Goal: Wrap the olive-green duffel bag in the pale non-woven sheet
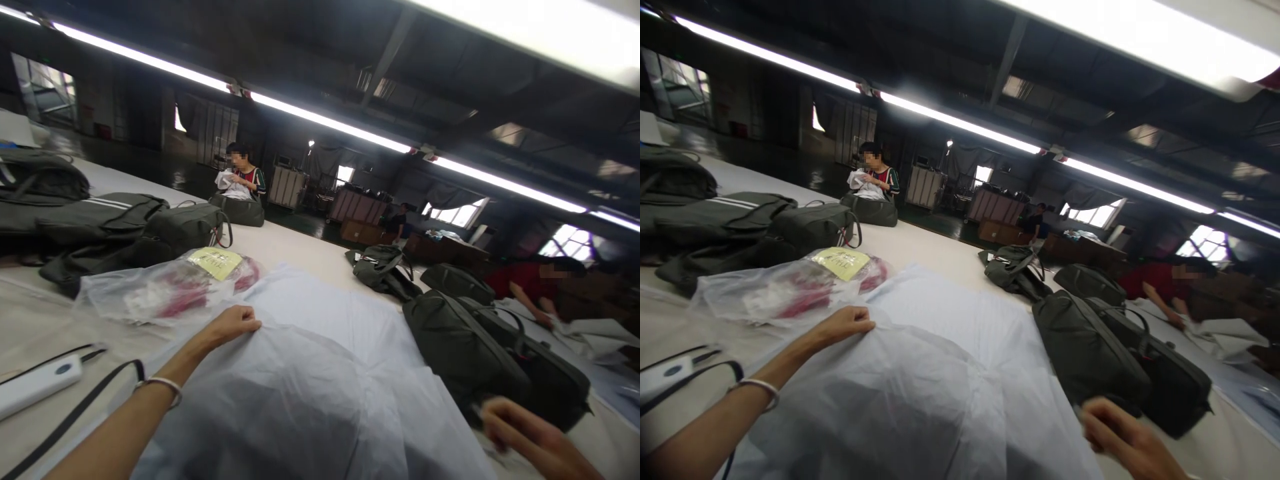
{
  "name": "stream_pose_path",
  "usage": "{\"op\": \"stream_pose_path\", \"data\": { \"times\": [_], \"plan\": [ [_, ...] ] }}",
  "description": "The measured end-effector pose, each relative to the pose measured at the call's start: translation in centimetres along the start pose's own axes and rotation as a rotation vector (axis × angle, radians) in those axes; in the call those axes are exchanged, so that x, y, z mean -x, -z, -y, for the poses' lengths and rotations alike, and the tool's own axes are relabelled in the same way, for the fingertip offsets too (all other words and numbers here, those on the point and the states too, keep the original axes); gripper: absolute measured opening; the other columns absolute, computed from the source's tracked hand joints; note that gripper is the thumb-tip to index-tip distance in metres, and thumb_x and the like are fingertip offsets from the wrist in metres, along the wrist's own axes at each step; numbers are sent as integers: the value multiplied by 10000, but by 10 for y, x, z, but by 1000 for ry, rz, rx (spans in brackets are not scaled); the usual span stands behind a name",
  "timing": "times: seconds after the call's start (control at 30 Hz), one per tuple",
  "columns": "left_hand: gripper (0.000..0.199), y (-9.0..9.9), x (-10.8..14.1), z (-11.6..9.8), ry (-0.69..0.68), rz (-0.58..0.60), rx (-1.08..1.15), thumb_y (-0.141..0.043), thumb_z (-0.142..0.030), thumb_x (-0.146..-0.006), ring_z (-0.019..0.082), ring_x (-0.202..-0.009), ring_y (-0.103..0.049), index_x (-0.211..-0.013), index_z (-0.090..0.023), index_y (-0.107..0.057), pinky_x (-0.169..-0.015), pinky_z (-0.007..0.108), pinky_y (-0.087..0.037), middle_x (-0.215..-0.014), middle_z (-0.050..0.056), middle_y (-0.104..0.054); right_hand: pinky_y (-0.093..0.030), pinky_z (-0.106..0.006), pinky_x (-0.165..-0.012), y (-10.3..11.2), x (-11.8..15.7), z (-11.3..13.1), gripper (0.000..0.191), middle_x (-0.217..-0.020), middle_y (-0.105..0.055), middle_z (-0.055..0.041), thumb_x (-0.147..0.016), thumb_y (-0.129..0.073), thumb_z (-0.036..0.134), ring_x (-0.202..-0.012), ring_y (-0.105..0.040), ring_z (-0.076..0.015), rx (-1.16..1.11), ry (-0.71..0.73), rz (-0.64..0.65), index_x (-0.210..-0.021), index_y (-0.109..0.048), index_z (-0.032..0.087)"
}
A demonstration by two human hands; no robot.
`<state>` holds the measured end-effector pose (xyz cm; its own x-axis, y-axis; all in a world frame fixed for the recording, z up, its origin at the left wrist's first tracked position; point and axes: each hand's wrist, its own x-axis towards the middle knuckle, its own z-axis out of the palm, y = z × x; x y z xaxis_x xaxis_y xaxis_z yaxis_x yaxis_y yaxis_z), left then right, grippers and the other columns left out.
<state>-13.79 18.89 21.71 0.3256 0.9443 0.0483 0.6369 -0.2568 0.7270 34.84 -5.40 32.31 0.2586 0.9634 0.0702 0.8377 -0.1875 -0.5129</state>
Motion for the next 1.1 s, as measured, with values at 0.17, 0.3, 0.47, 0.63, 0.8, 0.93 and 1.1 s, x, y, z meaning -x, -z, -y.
{"op": "stream_pose_path", "data": {
  "times": [0.17, 0.3, 0.47, 0.63, 0.8, 0.93, 1.1],
  "plan": [
    [338, -6, 1, 4, -9, -30, -5, -489, -536, -683, 169, -644, -437, -601, -221, -398, -597, 288, -271, -597, -48, -417, -493, -271, -653, -70, -69, 178, 335, -705, -641, -12, -738, -698, 509, -674, -599, -143, -369, 282, 699, -766, -648, 179],
    [304, -10, 2, 6, 8, -48, -3, -482, -513, -693, 180, -663, -483, -629, -219, -442, -593, 284, -287, -624, -36, -491, -454, -220, -612, -136, -126, 258, 325, -667, -624, 26, -662, -774, 449, -631, -562, -96, -210, 345, 1031, -768, -652, 167],
    [232, -10, 4, 5, 20, -57, -8, -485, -436, -710, 187, -664, -506, -633, -219, -459, -589, 289, -282, -636, -22, -534, -409, -213, -567, -193, -175, 284, 346, -626, -618, 42, -563, -823, 443, -603, -531, -94, 233, 297, 1201, -696, -642, 180],
    [199, -10, 6, 7, 16, -51, 5, -509, -400, -718, 194, -688, -539, -640, -218, -489, -613, 292, -296, -665, -15, -594, -443, -249, -616, -214, -184, 302, 431, -669, -647, 25, -495, -841, 528, -690, -584, -146, 516, 308, 1258, -695, -661, 191],
    [187, -11, 6, 11, 2, -38, 23, -532, -400, -726, 192, -705, -559, -680, -218, -527, -628, 291, -307, -695, -22, -627, -483, -332, -729, -216, -187, 305, 722, -942, -687, -43, -423, -847, 605, -905, -631, -269, 730, 504, 1034, -1007, -671, 217],
    [188, -10, 5, 14, 5, -39, 49, -553, -409, -717, 189, -709, -563, -717, -222, -530, -632, 289, -315, -705, -37, -617, -473, -407, -917, -215, -204, 272, 1085, -1338, -554, -108, -448, -814, 675, -1169, -554, -328, 514, 427, 1071, -1380, -445, 260],
    [214, -9, 3, 17, 1, -37, 100, -576, -427, -701, 189, -715, -559, -714, -221, -520, -640, 285, -331, -702, -43, -602, -398, -388, -1063, -218, -211, 222, 1023, -1517, -366, -129, -658, -708, 673, -1355, -403, -281, -40, 292, 1107, -1484, -280, 245]
  ]
}}
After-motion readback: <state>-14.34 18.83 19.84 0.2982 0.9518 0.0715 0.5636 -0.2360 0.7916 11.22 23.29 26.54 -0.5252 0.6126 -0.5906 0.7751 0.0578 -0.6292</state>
